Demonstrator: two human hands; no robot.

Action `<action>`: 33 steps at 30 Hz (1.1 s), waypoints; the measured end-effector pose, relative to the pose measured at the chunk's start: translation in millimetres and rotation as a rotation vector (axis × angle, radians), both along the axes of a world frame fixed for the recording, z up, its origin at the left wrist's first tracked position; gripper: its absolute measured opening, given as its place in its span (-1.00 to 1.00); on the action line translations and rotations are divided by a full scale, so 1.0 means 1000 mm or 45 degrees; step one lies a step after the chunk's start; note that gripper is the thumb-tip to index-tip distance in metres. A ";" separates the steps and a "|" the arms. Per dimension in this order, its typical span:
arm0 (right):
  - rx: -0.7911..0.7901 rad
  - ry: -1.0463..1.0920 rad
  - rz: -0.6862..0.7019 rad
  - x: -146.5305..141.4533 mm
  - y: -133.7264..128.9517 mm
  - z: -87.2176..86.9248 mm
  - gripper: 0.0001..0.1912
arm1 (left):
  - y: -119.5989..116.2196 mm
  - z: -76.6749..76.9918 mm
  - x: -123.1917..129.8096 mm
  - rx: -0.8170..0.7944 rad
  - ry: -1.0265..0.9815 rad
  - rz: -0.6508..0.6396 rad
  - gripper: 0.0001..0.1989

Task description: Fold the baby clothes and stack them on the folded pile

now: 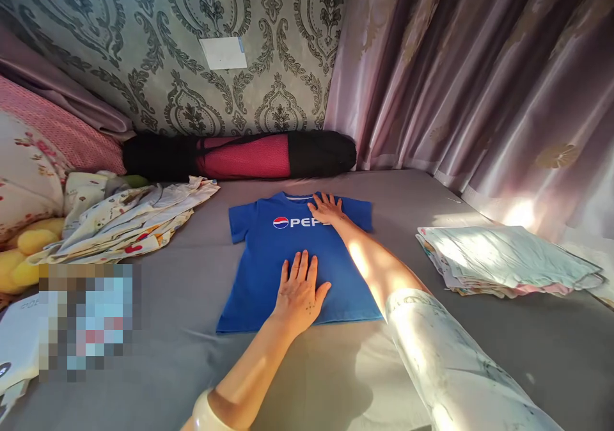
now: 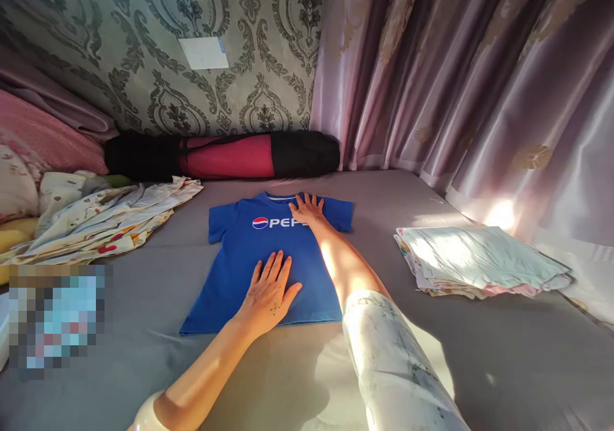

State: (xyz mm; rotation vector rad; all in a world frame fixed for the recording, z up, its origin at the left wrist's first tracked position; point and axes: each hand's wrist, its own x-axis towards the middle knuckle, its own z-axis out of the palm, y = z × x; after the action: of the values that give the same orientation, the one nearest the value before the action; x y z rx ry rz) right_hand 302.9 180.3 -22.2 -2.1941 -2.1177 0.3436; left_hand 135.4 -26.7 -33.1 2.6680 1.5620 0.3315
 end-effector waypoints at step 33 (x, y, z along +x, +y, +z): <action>0.067 0.026 0.312 -0.129 0.022 -0.004 -0.34 | 0.013 0.001 -0.027 -0.085 -0.035 0.491 -0.33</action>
State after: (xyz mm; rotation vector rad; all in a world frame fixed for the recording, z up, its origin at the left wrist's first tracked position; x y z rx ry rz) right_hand 174.2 202.0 -26.1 -1.8976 -2.3599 0.3198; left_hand 108.8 -14.1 -32.5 2.2909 2.0347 0.3167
